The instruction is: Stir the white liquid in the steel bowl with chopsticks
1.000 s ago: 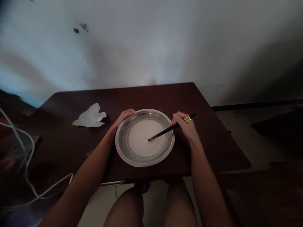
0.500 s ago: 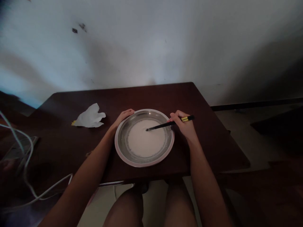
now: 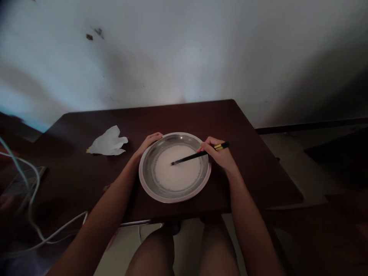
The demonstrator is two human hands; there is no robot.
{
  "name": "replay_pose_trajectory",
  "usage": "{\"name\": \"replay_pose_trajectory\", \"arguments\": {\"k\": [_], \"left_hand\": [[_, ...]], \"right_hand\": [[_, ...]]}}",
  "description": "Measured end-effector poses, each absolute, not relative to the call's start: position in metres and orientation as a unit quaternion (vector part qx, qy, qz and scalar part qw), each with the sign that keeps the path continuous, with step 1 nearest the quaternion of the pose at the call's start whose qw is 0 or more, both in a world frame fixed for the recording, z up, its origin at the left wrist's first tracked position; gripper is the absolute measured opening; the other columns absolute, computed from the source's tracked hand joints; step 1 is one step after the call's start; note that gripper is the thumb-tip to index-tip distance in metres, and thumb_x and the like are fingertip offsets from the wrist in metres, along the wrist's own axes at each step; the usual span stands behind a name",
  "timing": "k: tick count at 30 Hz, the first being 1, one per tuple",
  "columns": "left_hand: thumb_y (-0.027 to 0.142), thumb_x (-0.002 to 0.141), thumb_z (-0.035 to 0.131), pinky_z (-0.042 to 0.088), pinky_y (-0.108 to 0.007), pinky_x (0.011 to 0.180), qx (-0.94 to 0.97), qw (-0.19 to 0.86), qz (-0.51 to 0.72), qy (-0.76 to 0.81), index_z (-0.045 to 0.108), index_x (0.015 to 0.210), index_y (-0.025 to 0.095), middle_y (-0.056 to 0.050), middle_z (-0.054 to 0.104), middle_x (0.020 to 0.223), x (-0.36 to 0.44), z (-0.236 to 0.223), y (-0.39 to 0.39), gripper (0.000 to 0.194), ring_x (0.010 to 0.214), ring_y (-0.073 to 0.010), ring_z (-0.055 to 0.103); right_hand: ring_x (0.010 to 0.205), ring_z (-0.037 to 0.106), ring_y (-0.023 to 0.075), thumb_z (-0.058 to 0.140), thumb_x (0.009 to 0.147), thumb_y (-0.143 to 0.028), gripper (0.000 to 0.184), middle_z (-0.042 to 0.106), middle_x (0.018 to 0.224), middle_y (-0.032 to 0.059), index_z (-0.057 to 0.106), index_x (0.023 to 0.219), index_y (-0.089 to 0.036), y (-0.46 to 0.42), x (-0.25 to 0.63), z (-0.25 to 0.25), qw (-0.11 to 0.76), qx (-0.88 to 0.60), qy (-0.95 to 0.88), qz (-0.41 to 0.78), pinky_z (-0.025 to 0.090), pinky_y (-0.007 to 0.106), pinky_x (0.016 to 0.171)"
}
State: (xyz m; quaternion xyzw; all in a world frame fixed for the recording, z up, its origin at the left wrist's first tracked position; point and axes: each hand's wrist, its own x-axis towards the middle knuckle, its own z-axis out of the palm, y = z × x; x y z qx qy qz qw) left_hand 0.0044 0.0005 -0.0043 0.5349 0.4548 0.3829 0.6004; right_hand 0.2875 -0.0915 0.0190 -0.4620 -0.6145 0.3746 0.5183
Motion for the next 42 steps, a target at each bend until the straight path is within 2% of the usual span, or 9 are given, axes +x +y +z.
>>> {"name": "replay_pose_trajectory", "arguments": {"k": [4,9,13,18,27,31,35,40,42], "left_hand": [[0.040,0.063,0.068,0.035,-0.020,0.053,0.531,0.601,0.386,0.455,0.059,0.068,0.015,0.003,0.053,0.059,0.0046,-0.0047,0.0007,0.027,0.054,-0.0084,0.045],[0.038,0.066,0.065,0.036,-0.022,0.054,0.546,0.590,0.381,0.458,0.059,0.068,0.015,0.002,0.053,0.061,0.0043,-0.0063,0.0021,0.024,0.055,-0.0096,0.046],[0.039,0.065,0.066,0.036,-0.021,0.053,0.539,0.598,0.386,0.451,0.059,0.068,0.015,0.002,0.053,0.060,0.0040,-0.0072,0.0020,0.025,0.055,-0.0091,0.046],[0.039,0.064,0.067,0.035,-0.021,0.052,0.536,0.602,0.383,0.450,0.058,0.067,0.015,0.003,0.053,0.060,0.0044,-0.0047,0.0007,0.026,0.054,-0.0087,0.045],[0.038,0.064,0.066,0.035,-0.021,0.053,0.538,0.596,0.379,0.459,0.058,0.069,0.015,0.003,0.053,0.060,0.0045,-0.0044,0.0016,0.025,0.055,-0.0088,0.046],[0.038,0.065,0.065,0.035,-0.021,0.052,0.541,0.598,0.377,0.455,0.058,0.068,0.015,0.003,0.052,0.059,0.0042,-0.0059,0.0024,0.025,0.053,-0.0085,0.045],[0.039,0.068,0.063,0.036,-0.021,0.053,0.553,0.589,0.376,0.454,0.058,0.069,0.015,0.003,0.053,0.060,0.0037,-0.0065,0.0025,0.024,0.054,-0.0088,0.046],[0.038,0.067,0.064,0.037,-0.021,0.053,0.554,0.586,0.376,0.456,0.059,0.069,0.015,0.002,0.054,0.061,0.0036,-0.0057,0.0020,0.024,0.055,-0.0091,0.047],[0.038,0.066,0.065,0.036,-0.021,0.053,0.548,0.590,0.379,0.456,0.059,0.069,0.015,0.002,0.054,0.060,0.0040,-0.0054,0.0018,0.024,0.055,-0.0087,0.047]], "right_hand": [[0.059,0.061,0.0124,0.059,0.086,-0.035,0.033,0.065,0.057,-0.0014,0.058,0.056,-0.021,-0.0915,0.2876,0.0191,0.575,-0.464,-0.565,0.367,0.046,0.027,0.063],[0.065,0.063,0.0146,0.062,0.083,-0.036,0.029,0.068,0.065,0.0004,0.061,0.060,-0.021,-0.0914,0.2873,0.0182,0.527,-0.459,-0.604,0.383,0.048,0.029,0.067],[0.059,0.059,0.0133,0.060,0.085,-0.038,0.034,0.064,0.057,-0.0008,0.057,0.056,-0.021,-0.0911,0.2877,0.0174,0.575,-0.466,-0.572,0.353,0.046,0.029,0.064],[0.065,0.062,0.0139,0.062,0.084,-0.036,0.028,0.069,0.066,0.0005,0.061,0.060,-0.020,-0.0918,0.2863,0.0176,0.519,-0.458,-0.614,0.379,0.047,0.028,0.067],[0.065,0.062,0.0141,0.061,0.084,-0.032,0.027,0.068,0.065,0.0000,0.061,0.059,-0.021,-0.0911,0.2861,0.0178,0.527,-0.458,-0.605,0.383,0.047,0.029,0.068],[0.058,0.059,0.0126,0.059,0.086,-0.033,0.033,0.063,0.057,-0.0019,0.058,0.055,-0.021,-0.0906,0.2870,0.0167,0.580,-0.458,-0.564,0.368,0.046,0.028,0.065],[0.065,0.062,0.0142,0.061,0.084,-0.033,0.028,0.068,0.064,-0.0001,0.061,0.058,-0.021,-0.0914,0.2862,0.0177,0.523,-0.455,-0.605,0.392,0.047,0.029,0.067],[0.058,0.059,0.0127,0.058,0.085,-0.033,0.033,0.062,0.055,-0.0018,0.057,0.054,-0.021,-0.0912,0.2866,0.0174,0.583,-0.454,-0.563,0.370,0.046,0.028,0.063],[0.059,0.060,0.0127,0.059,0.085,-0.033,0.033,0.063,0.057,-0.0014,0.057,0.055,-0.021,-0.0912,0.2864,0.0171,0.556,-0.443,-0.581,0.397,0.046,0.028,0.064]]}}
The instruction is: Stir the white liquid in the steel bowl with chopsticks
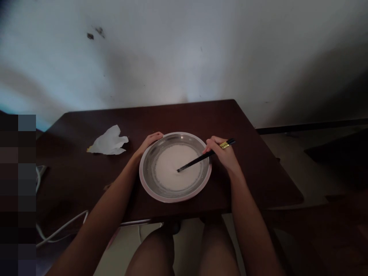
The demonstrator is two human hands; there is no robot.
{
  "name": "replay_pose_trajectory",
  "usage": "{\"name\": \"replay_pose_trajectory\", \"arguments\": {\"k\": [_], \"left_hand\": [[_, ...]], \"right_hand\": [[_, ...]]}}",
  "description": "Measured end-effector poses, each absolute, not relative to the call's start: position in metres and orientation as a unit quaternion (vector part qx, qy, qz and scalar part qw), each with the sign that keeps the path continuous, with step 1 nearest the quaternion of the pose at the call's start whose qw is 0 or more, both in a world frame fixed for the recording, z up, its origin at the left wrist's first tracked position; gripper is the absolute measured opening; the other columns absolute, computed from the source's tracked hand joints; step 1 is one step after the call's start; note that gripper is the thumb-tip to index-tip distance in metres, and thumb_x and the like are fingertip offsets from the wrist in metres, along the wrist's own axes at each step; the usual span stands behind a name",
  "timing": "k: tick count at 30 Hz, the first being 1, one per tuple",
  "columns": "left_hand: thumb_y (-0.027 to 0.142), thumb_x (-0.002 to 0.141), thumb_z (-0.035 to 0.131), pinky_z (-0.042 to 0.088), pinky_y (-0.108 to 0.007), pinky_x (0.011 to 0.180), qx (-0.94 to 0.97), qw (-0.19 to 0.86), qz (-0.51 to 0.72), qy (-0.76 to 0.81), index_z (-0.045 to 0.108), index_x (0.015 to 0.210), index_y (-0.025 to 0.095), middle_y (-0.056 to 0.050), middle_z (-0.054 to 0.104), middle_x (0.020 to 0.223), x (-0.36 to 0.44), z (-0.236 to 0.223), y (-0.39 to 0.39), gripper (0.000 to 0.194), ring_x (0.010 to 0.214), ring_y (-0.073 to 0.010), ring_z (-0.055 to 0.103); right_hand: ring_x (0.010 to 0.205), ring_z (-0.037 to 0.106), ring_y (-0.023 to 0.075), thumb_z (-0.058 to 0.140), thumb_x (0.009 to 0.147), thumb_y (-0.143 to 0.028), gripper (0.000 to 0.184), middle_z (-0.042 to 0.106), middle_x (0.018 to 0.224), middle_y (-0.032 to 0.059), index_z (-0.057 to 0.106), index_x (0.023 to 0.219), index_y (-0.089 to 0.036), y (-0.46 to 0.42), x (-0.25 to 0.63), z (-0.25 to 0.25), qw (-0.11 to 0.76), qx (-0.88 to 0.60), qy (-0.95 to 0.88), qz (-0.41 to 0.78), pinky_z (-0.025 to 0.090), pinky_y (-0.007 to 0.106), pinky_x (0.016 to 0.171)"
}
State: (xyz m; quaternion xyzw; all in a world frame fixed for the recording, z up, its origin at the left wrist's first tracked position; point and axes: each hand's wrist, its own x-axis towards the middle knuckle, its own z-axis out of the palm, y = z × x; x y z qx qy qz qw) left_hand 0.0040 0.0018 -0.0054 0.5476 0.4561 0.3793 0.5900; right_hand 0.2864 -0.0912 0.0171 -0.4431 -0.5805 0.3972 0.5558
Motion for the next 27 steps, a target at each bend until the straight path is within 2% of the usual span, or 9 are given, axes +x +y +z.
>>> {"name": "replay_pose_trajectory", "arguments": {"k": [3,7,11,15,20,24,27], "left_hand": [[0.039,0.065,0.066,0.035,-0.021,0.052,0.543,0.596,0.381,0.453,0.058,0.068,0.015,0.003,0.052,0.059,0.0047,-0.0053,0.0014,0.025,0.053,-0.0084,0.045],[0.039,0.066,0.065,0.035,-0.022,0.052,0.549,0.591,0.378,0.453,0.057,0.068,0.015,0.003,0.052,0.058,0.0047,-0.0055,0.0012,0.026,0.053,-0.0088,0.045],[0.039,0.066,0.066,0.035,-0.021,0.052,0.544,0.595,0.378,0.455,0.057,0.069,0.015,0.003,0.052,0.059,0.0042,-0.0054,0.0015,0.026,0.053,-0.0088,0.045],[0.039,0.066,0.066,0.035,-0.021,0.052,0.543,0.599,0.377,0.451,0.058,0.068,0.016,0.003,0.053,0.059,0.0035,-0.0067,0.0026,0.025,0.053,-0.0088,0.046],[0.037,0.068,0.065,0.036,-0.021,0.051,0.543,0.600,0.379,0.449,0.058,0.069,0.016,0.003,0.053,0.059,0.0033,-0.0085,0.0038,0.022,0.052,-0.0085,0.046],[0.038,0.068,0.065,0.036,-0.021,0.052,0.550,0.594,0.379,0.449,0.057,0.068,0.016,0.003,0.052,0.059,0.0038,-0.0081,0.0032,0.023,0.053,-0.0089,0.046],[0.038,0.068,0.064,0.035,-0.022,0.052,0.551,0.592,0.379,0.449,0.057,0.068,0.016,0.003,0.051,0.059,0.0040,-0.0075,0.0026,0.024,0.053,-0.0089,0.046]], "right_hand": [[0.066,0.062,0.0140,0.061,0.084,-0.034,0.028,0.068,0.066,0.0002,0.061,0.059,-0.021,-0.0908,0.2855,0.0171,0.529,-0.461,-0.605,0.377,0.048,0.029,0.068],[0.058,0.059,0.0128,0.058,0.085,-0.036,0.034,0.063,0.056,-0.0014,0.056,0.055,-0.021,-0.0905,0.2854,0.0174,0.579,-0.463,-0.562,0.368,0.047,0.028,0.063],[0.063,0.062,0.0147,0.061,0.083,-0.036,0.030,0.067,0.063,0.0004,0.060,0.057,-0.021,-0.0915,0.2846,0.0195,0.526,-0.456,-0.607,0.384,0.048,0.030,0.066],[0.060,0.060,0.0136,0.059,0.085,-0.036,0.033,0.065,0.058,-0.0009,0.058,0.055,-0.022,-0.0916,0.2855,0.0191,0.575,-0.461,-0.574,0.356,0.046,0.029,0.064],[0.065,0.062,0.0146,0.060,0.084,-0.035,0.029,0.068,0.065,0.0002,0.060,0.058,-0.021,-0.0922,0.2859,0.0188,0.524,-0.453,-0.609,0.387,0.047,0.030,0.068],[0.060,0.060,0.0130,0.058,0.085,-0.032,0.031,0.064,0.059,-0.0013,0.058,0.056,-0.021,-0.0919,0.2865,0.0192,0.572,-0.460,-0.575,0.361,0.046,0.028,0.065],[0.061,0.060,0.0132,0.059,0.085,-0.030,0.030,0.065,0.060,-0.0011,0.058,0.056,-0.021,-0.0921,0.2864,0.0195,0.543,-0.444,-0.595,0.392,0.045,0.028,0.065]]}}
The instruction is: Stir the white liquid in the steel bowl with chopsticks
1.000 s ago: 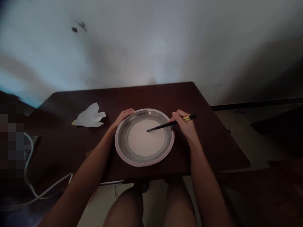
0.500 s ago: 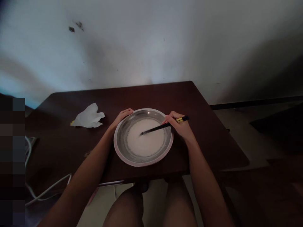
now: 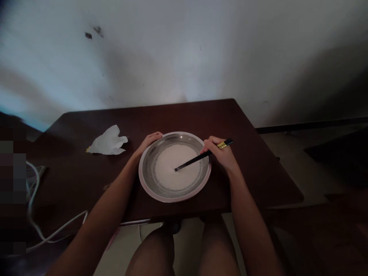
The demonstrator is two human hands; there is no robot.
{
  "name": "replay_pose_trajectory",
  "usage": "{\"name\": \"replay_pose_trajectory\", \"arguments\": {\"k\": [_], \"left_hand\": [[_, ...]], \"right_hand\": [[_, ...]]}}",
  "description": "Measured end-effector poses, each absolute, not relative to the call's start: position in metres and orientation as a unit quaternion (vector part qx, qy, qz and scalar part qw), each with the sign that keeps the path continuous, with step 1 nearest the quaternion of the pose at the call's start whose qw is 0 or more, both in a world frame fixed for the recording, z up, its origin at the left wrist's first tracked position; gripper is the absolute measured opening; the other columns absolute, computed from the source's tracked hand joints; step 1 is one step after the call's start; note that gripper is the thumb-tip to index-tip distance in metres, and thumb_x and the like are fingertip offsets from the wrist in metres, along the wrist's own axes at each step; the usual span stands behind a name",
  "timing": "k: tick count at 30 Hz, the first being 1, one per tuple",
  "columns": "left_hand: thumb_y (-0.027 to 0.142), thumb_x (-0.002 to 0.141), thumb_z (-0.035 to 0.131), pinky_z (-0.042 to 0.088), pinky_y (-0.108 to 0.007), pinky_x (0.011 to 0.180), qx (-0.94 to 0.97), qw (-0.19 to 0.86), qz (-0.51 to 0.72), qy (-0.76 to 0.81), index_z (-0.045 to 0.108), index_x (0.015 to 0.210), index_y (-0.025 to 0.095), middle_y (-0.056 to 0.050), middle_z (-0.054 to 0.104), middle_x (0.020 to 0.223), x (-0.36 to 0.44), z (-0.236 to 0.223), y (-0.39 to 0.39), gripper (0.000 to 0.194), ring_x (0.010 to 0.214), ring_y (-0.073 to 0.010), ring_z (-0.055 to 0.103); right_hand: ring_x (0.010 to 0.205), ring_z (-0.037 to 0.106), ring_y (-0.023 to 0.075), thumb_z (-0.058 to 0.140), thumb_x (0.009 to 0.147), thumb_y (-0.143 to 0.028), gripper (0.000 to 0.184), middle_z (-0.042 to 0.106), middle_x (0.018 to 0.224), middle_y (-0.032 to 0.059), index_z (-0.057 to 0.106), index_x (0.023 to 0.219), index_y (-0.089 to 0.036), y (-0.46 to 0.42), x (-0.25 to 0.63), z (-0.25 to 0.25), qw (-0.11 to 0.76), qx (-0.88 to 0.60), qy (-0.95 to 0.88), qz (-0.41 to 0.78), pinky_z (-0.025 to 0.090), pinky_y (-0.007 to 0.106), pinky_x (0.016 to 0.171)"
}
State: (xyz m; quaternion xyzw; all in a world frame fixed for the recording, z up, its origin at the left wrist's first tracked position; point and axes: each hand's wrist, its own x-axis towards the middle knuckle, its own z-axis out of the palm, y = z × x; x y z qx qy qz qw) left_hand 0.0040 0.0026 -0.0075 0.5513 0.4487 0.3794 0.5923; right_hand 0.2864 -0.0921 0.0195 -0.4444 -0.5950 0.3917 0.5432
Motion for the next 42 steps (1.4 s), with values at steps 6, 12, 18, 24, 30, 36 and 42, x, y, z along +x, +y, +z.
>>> {"name": "replay_pose_trajectory", "arguments": {"k": [6,12,18,24,30,36,42], "left_hand": [[0.039,0.063,0.067,0.034,-0.021,0.052,0.539,0.597,0.379,0.458,0.058,0.068,0.014,0.003,0.052,0.059,0.0042,-0.0058,0.0021,0.027,0.053,-0.0082,0.045],[0.039,0.060,0.069,0.035,-0.020,0.053,0.530,0.601,0.385,0.459,0.059,0.067,0.014,0.003,0.053,0.059,0.0054,-0.0045,0.0015,0.028,0.054,-0.0081,0.045],[0.039,0.060,0.069,0.034,-0.021,0.052,0.524,0.606,0.385,0.457,0.058,0.067,0.014,0.003,0.053,0.058,0.0059,-0.0046,0.0012,0.028,0.053,-0.0083,0.045],[0.039,0.062,0.068,0.035,-0.020,0.053,0.533,0.604,0.382,0.453,0.059,0.067,0.014,0.003,0.053,0.059,0.0048,-0.0052,0.0016,0.027,0.054,-0.0080,0.045],[0.038,0.065,0.067,0.035,-0.020,0.052,0.534,0.603,0.381,0.453,0.059,0.069,0.014,0.003,0.053,0.059,0.0042,-0.0065,0.0020,0.025,0.053,-0.0082,0.046],[0.038,0.062,0.068,0.034,-0.020,0.052,0.527,0.603,0.386,0.459,0.059,0.068,0.014,0.003,0.053,0.058,0.0052,-0.0058,0.0016,0.027,0.053,-0.0077,0.046],[0.038,0.062,0.069,0.034,-0.020,0.052,0.527,0.608,0.382,0.455,0.058,0.069,0.014,0.003,0.054,0.059,0.0051,-0.0061,0.0024,0.027,0.053,-0.0078,0.046]], "right_hand": [[0.060,0.060,0.0121,0.057,0.086,-0.030,0.032,0.064,0.058,-0.0020,0.059,0.056,-0.021,-0.0912,0.2874,0.0175,0.571,-0.451,-0.582,0.364,0.044,0.027,0.065],[0.064,0.061,0.0126,0.060,0.084,-0.028,0.027,0.068,0.064,-0.0011,0.062,0.059,-0.021,-0.0909,0.2867,0.0178,0.548,-0.462,-0.595,0.364,0.045,0.027,0.066],[0.063,0.061,0.0130,0.060,0.085,-0.029,0.029,0.067,0.063,-0.0008,0.060,0.057,-0.021,-0.0912,0.2865,0.0179,0.535,-0.444,-0.603,0.392,0.046,0.028,0.067],[0.059,0.059,0.0126,0.059,0.086,-0.032,0.032,0.063,0.058,-0.0016,0.058,0.056,-0.021,-0.0906,0.2882,0.0162,0.566,-0.443,-0.579,0.386,0.045,0.028,0.064],[0.062,0.060,0.0123,0.058,0.086,-0.031,0.030,0.065,0.061,-0.0013,0.060,0.058,-0.021,-0.0902,0.2881,0.0165,0.570,-0.460,-0.579,0.357,0.045,0.027,0.066],[0.065,0.062,0.0129,0.060,0.085,-0.029,0.027,0.068,0.065,-0.0003,0.061,0.059,-0.020,-0.0910,0.2870,0.0173,0.531,-0.450,-0.609,0.381,0.046,0.028,0.067],[0.060,0.060,0.0124,0.057,0.086,-0.028,0.031,0.064,0.059,-0.0015,0.058,0.055,-0.020,-0.0920,0.2865,0.0192,0.547,-0.446,-0.592,0.389,0.045,0.027,0.064]]}}
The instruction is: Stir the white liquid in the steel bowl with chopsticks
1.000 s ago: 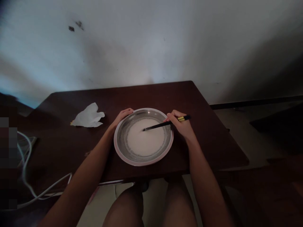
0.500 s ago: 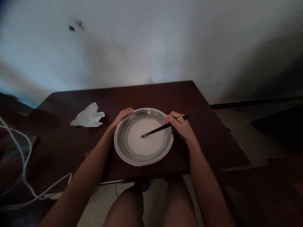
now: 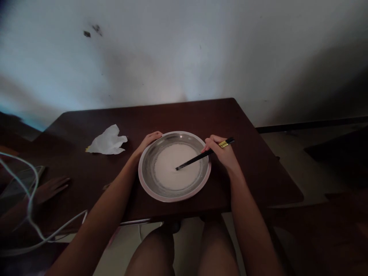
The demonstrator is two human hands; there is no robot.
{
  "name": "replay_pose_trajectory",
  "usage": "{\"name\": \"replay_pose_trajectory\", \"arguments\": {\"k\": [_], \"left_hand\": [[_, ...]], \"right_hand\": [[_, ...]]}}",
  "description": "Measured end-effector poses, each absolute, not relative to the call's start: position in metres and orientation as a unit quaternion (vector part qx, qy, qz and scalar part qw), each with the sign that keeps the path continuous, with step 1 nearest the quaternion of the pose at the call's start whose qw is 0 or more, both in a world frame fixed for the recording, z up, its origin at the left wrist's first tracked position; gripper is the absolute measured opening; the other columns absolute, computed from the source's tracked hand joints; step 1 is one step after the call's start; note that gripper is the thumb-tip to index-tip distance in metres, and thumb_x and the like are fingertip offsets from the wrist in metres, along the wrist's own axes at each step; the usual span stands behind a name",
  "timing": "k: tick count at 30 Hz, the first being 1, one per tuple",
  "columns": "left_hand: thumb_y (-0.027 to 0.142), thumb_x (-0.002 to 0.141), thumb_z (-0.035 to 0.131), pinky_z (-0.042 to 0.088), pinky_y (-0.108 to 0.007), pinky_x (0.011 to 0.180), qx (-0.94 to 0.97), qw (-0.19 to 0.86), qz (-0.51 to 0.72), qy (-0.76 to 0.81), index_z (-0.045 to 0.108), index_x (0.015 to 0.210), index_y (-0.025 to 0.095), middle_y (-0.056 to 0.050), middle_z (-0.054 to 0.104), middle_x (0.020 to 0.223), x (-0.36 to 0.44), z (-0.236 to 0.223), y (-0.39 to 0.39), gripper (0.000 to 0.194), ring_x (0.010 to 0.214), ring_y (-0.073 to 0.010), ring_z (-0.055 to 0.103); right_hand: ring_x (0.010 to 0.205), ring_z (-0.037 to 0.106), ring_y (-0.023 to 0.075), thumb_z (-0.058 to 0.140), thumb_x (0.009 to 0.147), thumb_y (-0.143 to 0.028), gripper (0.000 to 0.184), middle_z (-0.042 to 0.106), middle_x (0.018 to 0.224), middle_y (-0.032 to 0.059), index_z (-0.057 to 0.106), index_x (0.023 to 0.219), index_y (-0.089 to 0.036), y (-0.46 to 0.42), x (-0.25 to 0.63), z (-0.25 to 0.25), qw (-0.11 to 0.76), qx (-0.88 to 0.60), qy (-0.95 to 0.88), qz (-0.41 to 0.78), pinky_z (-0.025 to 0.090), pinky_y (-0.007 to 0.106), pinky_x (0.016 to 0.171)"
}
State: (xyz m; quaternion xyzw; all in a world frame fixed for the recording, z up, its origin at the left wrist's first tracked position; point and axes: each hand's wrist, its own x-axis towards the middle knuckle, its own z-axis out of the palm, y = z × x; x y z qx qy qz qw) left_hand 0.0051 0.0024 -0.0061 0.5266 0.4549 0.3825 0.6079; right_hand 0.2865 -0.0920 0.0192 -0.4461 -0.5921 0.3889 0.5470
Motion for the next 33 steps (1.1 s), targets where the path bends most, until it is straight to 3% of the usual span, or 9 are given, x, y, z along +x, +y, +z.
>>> {"name": "replay_pose_trajectory", "arguments": {"k": [2,7,11,15,20,24,28,33], "left_hand": [[0.038,0.063,0.068,0.034,-0.020,0.052,0.530,0.604,0.382,0.457,0.058,0.069,0.015,0.003,0.054,0.059,0.0048,-0.0059,0.0023,0.026,0.054,-0.0081,0.046],[0.039,0.065,0.067,0.034,-0.020,0.052,0.544,0.596,0.378,0.454,0.058,0.069,0.015,0.003,0.052,0.059,0.0045,-0.0060,0.0023,0.026,0.053,-0.0081,0.045],[0.039,0.063,0.068,0.035,-0.020,0.052,0.535,0.599,0.382,0.457,0.058,0.069,0.015,0.003,0.053,0.060,0.0046,-0.0068,0.0024,0.027,0.053,-0.0081,0.045],[0.039,0.065,0.066,0.034,-0.021,0.051,0.541,0.598,0.378,0.455,0.058,0.069,0.015,0.004,0.052,0.058,0.0047,-0.0065,0.0019,0.026,0.052,-0.0081,0.044],[0.039,0.064,0.067,0.036,-0.021,0.053,0.538,0.597,0.381,0.457,0.058,0.069,0.015,0.003,0.054,0.060,0.0047,-0.0062,0.0021,0.026,0.054,-0.0089,0.046],[0.040,0.064,0.068,0.036,-0.021,0.054,0.539,0.598,0.381,0.454,0.058,0.069,0.015,0.003,0.054,0.060,0.0048,-0.0056,0.0015,0.028,0.055,-0.0087,0.047],[0.039,0.065,0.066,0.035,-0.021,0.053,0.540,0.596,0.380,0.458,0.057,0.069,0.015,0.003,0.053,0.060,0.0053,-0.0048,0.0011,0.026,0.054,-0.0088,0.046],[0.039,0.062,0.069,0.035,-0.021,0.053,0.531,0.603,0.381,0.458,0.058,0.069,0.015,0.003,0.053,0.059,0.0050,-0.0056,0.0017,0.027,0.054,-0.0083,0.046]], "right_hand": [[0.064,0.061,0.0131,0.059,0.085,-0.028,0.028,0.067,0.064,-0.0004,0.060,0.058,-0.020,-0.0923,0.2860,0.0196,0.524,-0.447,-0.609,0.394,0.046,0.028,0.067],[0.060,0.060,0.0118,0.057,0.086,-0.029,0.031,0.064,0.059,-0.0019,0.059,0.056,-0.020,-0.0922,0.2862,0.0189,0.566,-0.459,-0.577,0.369,0.045,0.027,0.065],[0.064,0.062,0.0130,0.060,0.084,-0.030,0.028,0.068,0.064,-0.0005,0.059,0.058,-0.020,-0.0917,0.2865,0.0184,0.524,-0.457,-0.606,0.386,0.046,0.027,0.066],[0.060,0.060,0.0128,0.058,0.086,-0.034,0.032,0.064,0.059,-0.0009,0.059,0.056,-0.021,-0.0911,0.2876,0.0177,0.567,-0.467,-0.576,0.359,0.046,0.028,0.064],[0.064,0.062,0.0146,0.061,0.084,-0.036,0.030,0.068,0.064,0.0001,0.060,0.059,-0.021,-0.0914,0.2871,0.0173,0.532,-0.464,-0.602,0.373,0.047,0.030,0.067],[0.059,0.060,0.0127,0.059,0.085,-0.034,0.033,0.064,0.057,-0.0017,0.058,0.055,-0.021,-0.0906,0.2874,0.0169,0.574,-0.461,-0.567,0.370,0.046,0.028,0.064],[0.064,0.062,0.0130,0.061,0.084,-0.032,0.028,0.068,0.064,-0.0004,0.060,0.058,-0.020,-0.0911,0.2871,0.0177,0.524,-0.450,-0.607,0.392,0.047,0.027,0.067],[0.059,0.061,0.0131,0.059,0.086,-0.036,0.034,0.064,0.057,-0.0013,0.058,0.056,-0.020,-0.0920,0.2879,0.0184,0.561,-0.460,-0.572,0.382,0.047,0.028,0.064]]}}
